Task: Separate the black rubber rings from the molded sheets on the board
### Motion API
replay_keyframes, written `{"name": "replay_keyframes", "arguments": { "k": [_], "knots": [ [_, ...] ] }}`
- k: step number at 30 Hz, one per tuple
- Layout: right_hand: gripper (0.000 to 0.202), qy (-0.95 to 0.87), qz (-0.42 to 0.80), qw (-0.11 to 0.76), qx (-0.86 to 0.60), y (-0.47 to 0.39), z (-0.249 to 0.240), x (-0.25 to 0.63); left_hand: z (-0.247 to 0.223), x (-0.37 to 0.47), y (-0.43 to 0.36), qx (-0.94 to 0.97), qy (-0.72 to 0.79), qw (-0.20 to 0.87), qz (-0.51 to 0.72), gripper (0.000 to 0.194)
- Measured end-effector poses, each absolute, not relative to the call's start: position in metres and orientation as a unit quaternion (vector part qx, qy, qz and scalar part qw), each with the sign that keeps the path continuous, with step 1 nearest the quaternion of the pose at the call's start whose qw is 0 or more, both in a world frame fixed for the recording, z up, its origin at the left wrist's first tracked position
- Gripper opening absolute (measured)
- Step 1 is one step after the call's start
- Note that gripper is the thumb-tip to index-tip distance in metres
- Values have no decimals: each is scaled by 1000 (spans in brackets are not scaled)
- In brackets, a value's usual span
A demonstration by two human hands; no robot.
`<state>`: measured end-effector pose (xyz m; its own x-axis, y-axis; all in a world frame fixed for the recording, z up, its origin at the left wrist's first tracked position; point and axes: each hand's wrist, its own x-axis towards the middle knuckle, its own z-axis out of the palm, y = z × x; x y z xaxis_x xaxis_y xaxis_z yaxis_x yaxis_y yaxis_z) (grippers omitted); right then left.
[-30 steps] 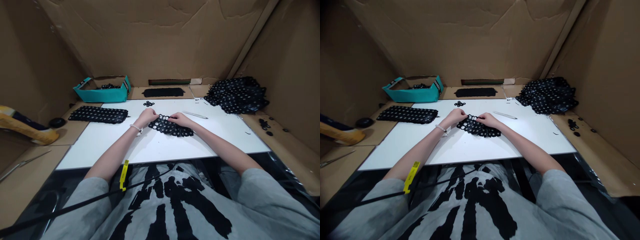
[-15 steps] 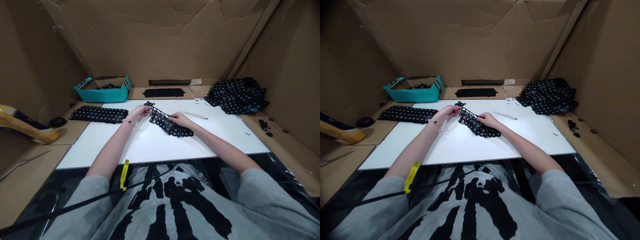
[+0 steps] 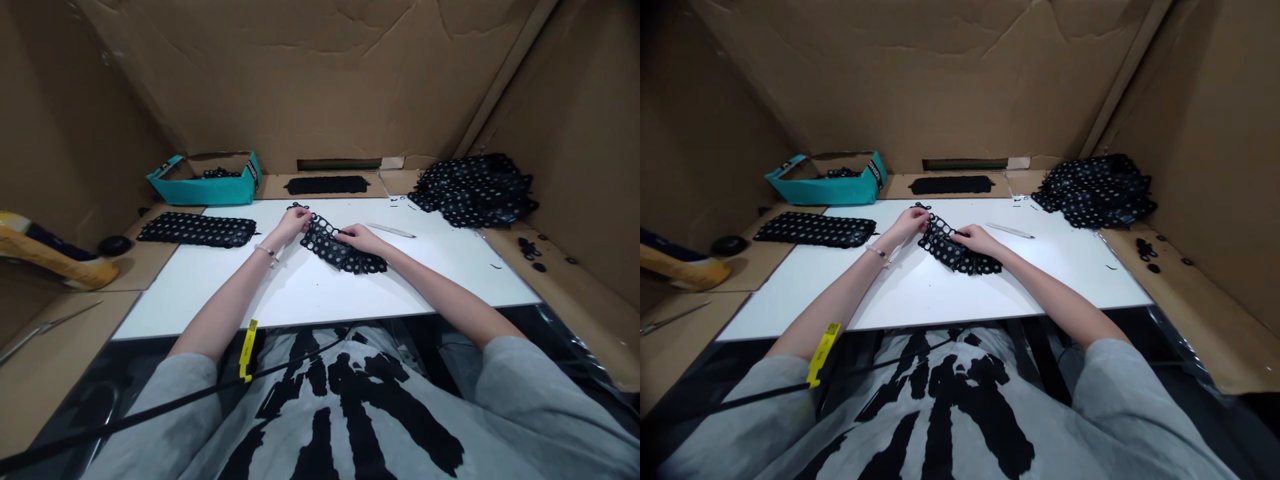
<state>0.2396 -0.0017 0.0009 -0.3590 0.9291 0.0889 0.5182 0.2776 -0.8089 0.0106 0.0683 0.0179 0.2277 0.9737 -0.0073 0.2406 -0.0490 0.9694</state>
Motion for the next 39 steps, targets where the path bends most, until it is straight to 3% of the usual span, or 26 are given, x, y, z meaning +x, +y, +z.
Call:
{"name": "replay_keyframes", "arguments": {
  "k": [2,6,11,19,23,30,32,36,39],
  "knots": [
    [52,-737,354,306,-487,-2,1,239,17,11,68,624,485,475,388,6],
    [45,-732,346,332,-483,-1,-3,239,17,8,68,666,451,450,388,24],
    [45,-736,359,322,-476,-1,-5,241,18,8,67,672,482,431,361,12],
    [48,-722,358,313,-503,1,0,237,15,-17,87,515,501,532,448,28],
    [53,-738,347,279,-507,2,-2,240,13,-45,102,479,556,425,530,27],
    [53,-735,353,284,-504,-1,-1,243,6,-51,115,499,593,344,530,17],
    [54,-734,355,283,-505,-2,1,242,6,-46,118,506,580,336,543,23],
    [56,-732,358,281,-507,-2,2,241,8,-42,118,526,554,365,532,51],
    [56,-732,360,280,-506,-1,0,242,12,-39,110,573,533,373,498,50]
  ]
}}
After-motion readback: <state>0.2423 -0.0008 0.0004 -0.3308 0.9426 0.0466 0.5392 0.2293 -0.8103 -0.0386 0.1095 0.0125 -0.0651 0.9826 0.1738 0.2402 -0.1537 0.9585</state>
